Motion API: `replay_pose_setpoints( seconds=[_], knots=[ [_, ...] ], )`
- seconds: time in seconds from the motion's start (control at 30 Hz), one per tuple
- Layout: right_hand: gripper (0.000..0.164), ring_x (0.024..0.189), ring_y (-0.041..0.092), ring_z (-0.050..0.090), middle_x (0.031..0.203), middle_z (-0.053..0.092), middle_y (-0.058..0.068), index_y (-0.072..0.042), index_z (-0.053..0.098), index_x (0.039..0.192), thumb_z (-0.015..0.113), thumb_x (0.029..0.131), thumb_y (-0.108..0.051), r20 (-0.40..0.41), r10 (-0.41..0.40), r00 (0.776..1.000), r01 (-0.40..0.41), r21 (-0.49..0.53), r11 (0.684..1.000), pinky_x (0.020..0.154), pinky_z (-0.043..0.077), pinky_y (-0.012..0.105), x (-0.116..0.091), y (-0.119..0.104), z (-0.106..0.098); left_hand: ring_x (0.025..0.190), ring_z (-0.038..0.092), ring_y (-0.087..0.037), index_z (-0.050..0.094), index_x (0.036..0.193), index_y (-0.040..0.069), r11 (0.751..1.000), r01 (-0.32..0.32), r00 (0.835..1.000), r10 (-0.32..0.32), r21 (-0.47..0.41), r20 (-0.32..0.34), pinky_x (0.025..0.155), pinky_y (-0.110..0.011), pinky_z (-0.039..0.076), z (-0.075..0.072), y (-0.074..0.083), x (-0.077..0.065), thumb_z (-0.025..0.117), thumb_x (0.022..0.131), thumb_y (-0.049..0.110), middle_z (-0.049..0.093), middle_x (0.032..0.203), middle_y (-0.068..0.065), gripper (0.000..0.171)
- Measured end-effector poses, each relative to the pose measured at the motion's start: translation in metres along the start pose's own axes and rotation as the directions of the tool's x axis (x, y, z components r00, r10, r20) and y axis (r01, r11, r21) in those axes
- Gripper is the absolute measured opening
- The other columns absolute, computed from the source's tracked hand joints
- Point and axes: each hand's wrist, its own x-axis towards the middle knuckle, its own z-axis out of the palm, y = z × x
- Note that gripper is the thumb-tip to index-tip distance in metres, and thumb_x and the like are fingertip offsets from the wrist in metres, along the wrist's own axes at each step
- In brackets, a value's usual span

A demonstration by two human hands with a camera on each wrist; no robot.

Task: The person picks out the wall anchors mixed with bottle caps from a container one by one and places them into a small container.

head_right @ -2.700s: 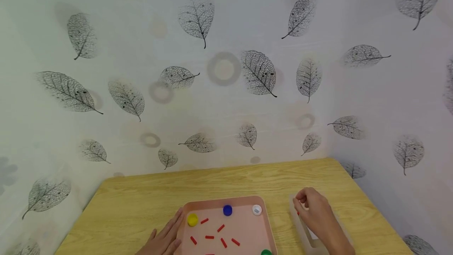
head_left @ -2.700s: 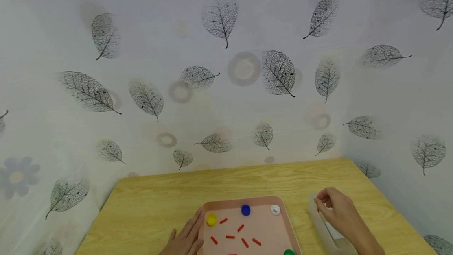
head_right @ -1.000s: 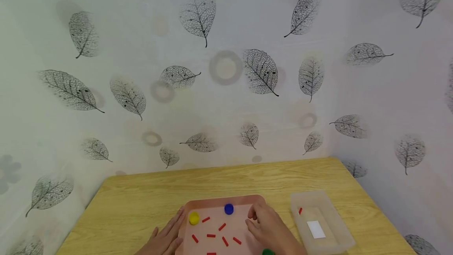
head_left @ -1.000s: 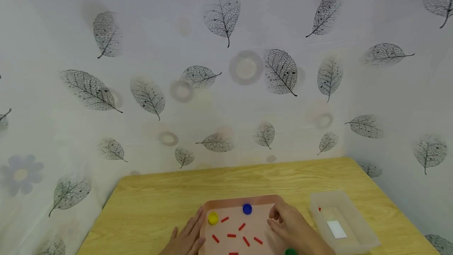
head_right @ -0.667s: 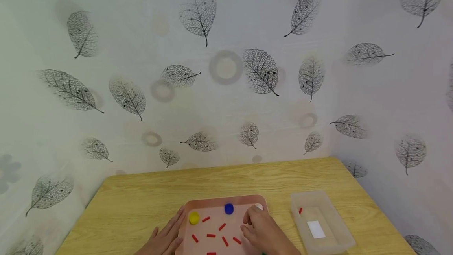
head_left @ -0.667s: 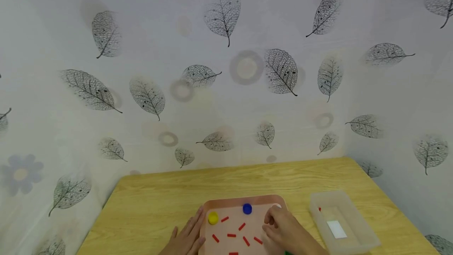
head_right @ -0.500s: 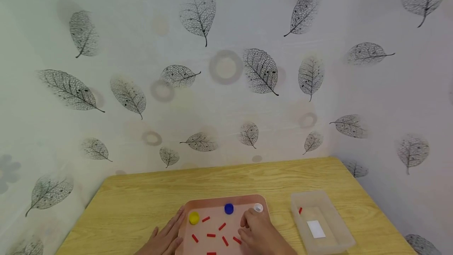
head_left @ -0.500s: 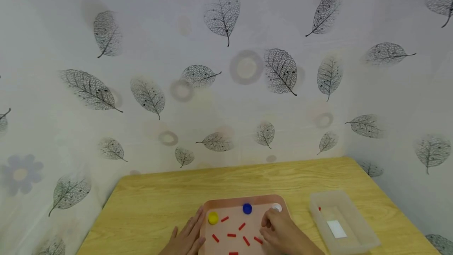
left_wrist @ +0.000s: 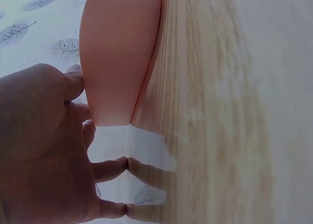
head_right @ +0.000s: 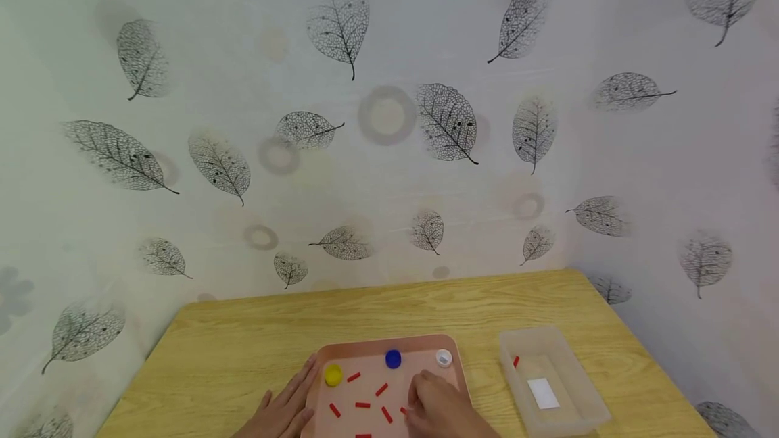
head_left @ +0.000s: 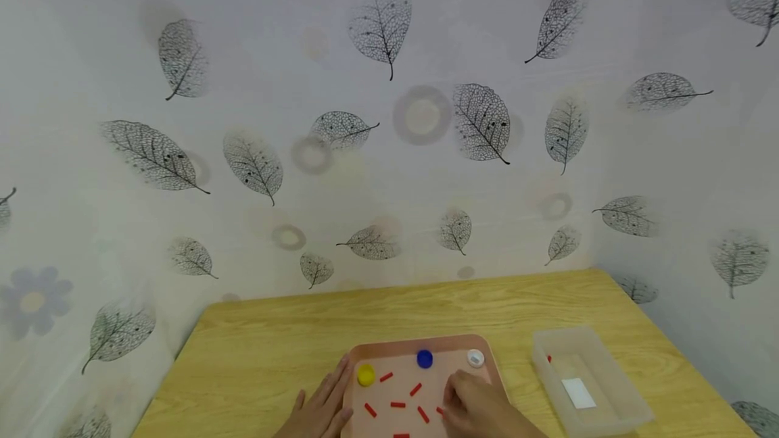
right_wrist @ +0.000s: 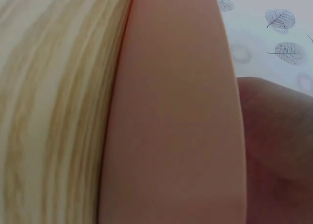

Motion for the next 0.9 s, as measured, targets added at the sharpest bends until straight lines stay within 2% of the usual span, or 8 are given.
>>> replay_pose_setpoints(
  seconds=[0.03,0.1,0.17,0.27,0.37,0.5,0.6,0.9],
  knots=[
    [0.009,0.061,0.002,0.047,0.071,0.051,-0.011,-0.016,0.057,0.083,0.065,0.086,-0.014,0.035,0.059,0.998,-0.06,0.029,0.998,0.053,0.043,0.02,-0.002,-0.001,0.001,0.138,0.025,-0.037,0.006,0.154,0.024,1.0,-0.016,1.0,0.016,0.026,0.003,0.09,-0.08,0.015,0.0,0.0,-0.002,0.021,0.098,0.059,0.001,0.159,0.006,0.068],
    [0.01,0.062,0.004,0.049,0.072,0.052,-0.011,-0.018,0.056,0.084,0.066,0.087,-0.019,0.076,0.126,0.989,-0.131,0.054,0.99,0.054,0.043,0.021,-0.005,-0.003,0.002,0.14,0.021,-0.034,0.005,0.154,0.023,0.997,-0.049,0.999,0.049,0.055,0.002,0.09,-0.08,0.015,-0.001,0.0,-0.007,0.025,0.096,0.062,0.0,0.159,0.006,0.072],
    [0.012,0.063,0.006,0.049,0.074,0.052,-0.009,-0.02,0.056,0.086,0.068,0.087,-0.023,0.096,0.165,0.982,-0.171,0.057,0.984,0.054,0.044,0.022,-0.008,-0.004,0.004,0.141,0.018,-0.032,0.005,0.154,0.022,0.993,-0.078,0.997,0.078,0.083,0.003,0.09,-0.08,0.014,-0.001,0.0,-0.011,0.029,0.095,0.064,-0.001,0.159,0.005,0.077],
    [0.014,0.067,0.008,0.052,0.077,0.054,-0.008,-0.022,0.055,0.088,0.068,0.087,-0.028,0.126,0.231,0.965,-0.243,0.087,0.966,0.057,0.046,0.024,-0.011,-0.007,0.006,0.142,0.014,-0.029,0.005,0.154,0.023,0.996,-0.072,0.997,0.072,0.05,-0.002,0.092,-0.079,0.011,-0.001,0.001,-0.013,0.03,0.095,0.063,0.0,0.159,0.006,0.075],
    [0.013,0.067,0.008,0.052,0.076,0.054,-0.008,-0.022,0.055,0.088,0.067,0.088,-0.028,0.136,0.245,0.96,-0.258,0.089,0.962,0.057,0.046,0.024,-0.011,-0.008,0.005,0.142,0.016,-0.031,0.005,0.154,0.025,1.0,-0.028,1.0,0.028,-0.008,-0.002,0.092,-0.079,0.009,0.0,0.001,-0.009,0.027,0.098,0.059,0.002,0.159,0.007,0.069],
    [0.009,0.061,0.004,0.048,0.07,0.052,-0.011,-0.019,0.057,0.083,0.066,0.086,-0.018,0.1,0.165,0.981,-0.167,0.016,0.986,0.052,0.042,0.022,-0.007,-0.007,0.005,0.139,0.022,-0.035,0.006,0.154,0.027,1.0,0.008,1.0,-0.008,-0.03,-0.005,0.091,-0.08,0.009,0.002,0.001,-0.003,0.023,0.099,0.057,0.004,0.159,0.007,0.064],
    [0.011,0.058,0.003,0.047,0.066,0.051,-0.012,-0.019,0.058,0.078,0.064,0.083,-0.012,0.084,0.14,0.987,-0.139,-0.018,0.99,0.049,0.04,0.021,-0.006,-0.006,0.005,0.138,0.026,-0.036,0.008,0.154,0.026,0.999,0.015,1.0,-0.016,-0.037,-0.015,0.09,-0.081,0.009,0.003,0.0,0.0,0.024,0.099,0.056,0.006,0.159,0.005,0.064],
    [0.011,0.059,0.004,0.05,0.068,0.054,-0.014,-0.021,0.06,0.08,0.065,0.085,-0.014,0.106,0.192,0.976,-0.188,-0.046,0.981,0.052,0.043,0.021,-0.001,-0.007,0.006,0.138,0.025,-0.037,0.007,0.154,0.028,0.999,0.028,1.0,-0.028,-0.033,-0.01,0.09,-0.081,0.008,0.003,-0.001,0.002,0.024,0.099,0.058,0.005,0.159,0.005,0.065]
  ],
)
